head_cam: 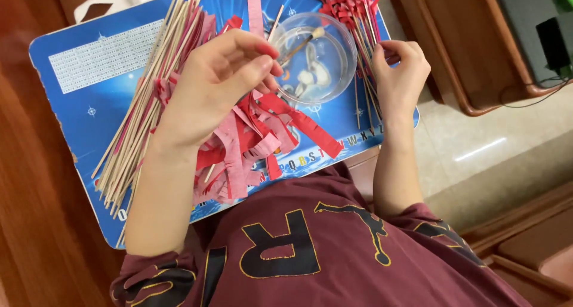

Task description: Creating decorative flowers by wrapping fringed red paper around wooden sticks using glue.

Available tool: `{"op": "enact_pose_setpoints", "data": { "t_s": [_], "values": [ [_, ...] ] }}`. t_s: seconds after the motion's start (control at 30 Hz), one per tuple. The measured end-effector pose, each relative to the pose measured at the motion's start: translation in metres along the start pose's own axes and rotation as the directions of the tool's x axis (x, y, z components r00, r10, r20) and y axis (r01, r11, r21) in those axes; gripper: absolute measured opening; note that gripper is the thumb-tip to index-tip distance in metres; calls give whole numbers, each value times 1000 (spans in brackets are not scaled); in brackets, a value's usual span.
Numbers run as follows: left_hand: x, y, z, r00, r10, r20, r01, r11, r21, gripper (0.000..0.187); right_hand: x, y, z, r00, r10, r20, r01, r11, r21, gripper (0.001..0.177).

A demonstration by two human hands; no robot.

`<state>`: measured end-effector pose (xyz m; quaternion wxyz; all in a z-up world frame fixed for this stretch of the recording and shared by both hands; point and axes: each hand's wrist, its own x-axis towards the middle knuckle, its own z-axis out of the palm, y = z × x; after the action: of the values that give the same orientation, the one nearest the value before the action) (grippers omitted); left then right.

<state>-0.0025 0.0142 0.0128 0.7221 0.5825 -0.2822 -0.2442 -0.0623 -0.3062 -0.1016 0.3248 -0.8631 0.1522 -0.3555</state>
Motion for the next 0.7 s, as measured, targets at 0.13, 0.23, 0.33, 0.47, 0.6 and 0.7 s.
{"op": "enact_pose_setpoints", "data": {
  "t_s": [0.13,0.23,0.33,0.47,0.6,0.7],
  "values": [
    [1,-1,-1,1000,-5,6,5,1000,-2,17,-1,4,2,1000,10,14,-10,1000,-14,9],
    [0,2,-4,1000,9,6,-9,1000,6,17,0,4,1,999,17,27,-16,999,-39,10],
    [0,1,-13,999,28,-24,-28,1000,5,17,-1,2,-1,998,30,48,-28,998,-48,10],
    [5,-4,-40,969,135,-207,-68,951,302,17,-1,-2,-4,997,23,68,-18,998,-64,14],
    [4,-22,-87,886,315,-341,98,591,801,19,1,-5,-10,997,-4,73,11,995,-94,16],
    [-9,-39,-124,879,365,-307,195,311,930,23,2,-3,-17,995,-75,62,81,992,-95,13]
  ]
}}
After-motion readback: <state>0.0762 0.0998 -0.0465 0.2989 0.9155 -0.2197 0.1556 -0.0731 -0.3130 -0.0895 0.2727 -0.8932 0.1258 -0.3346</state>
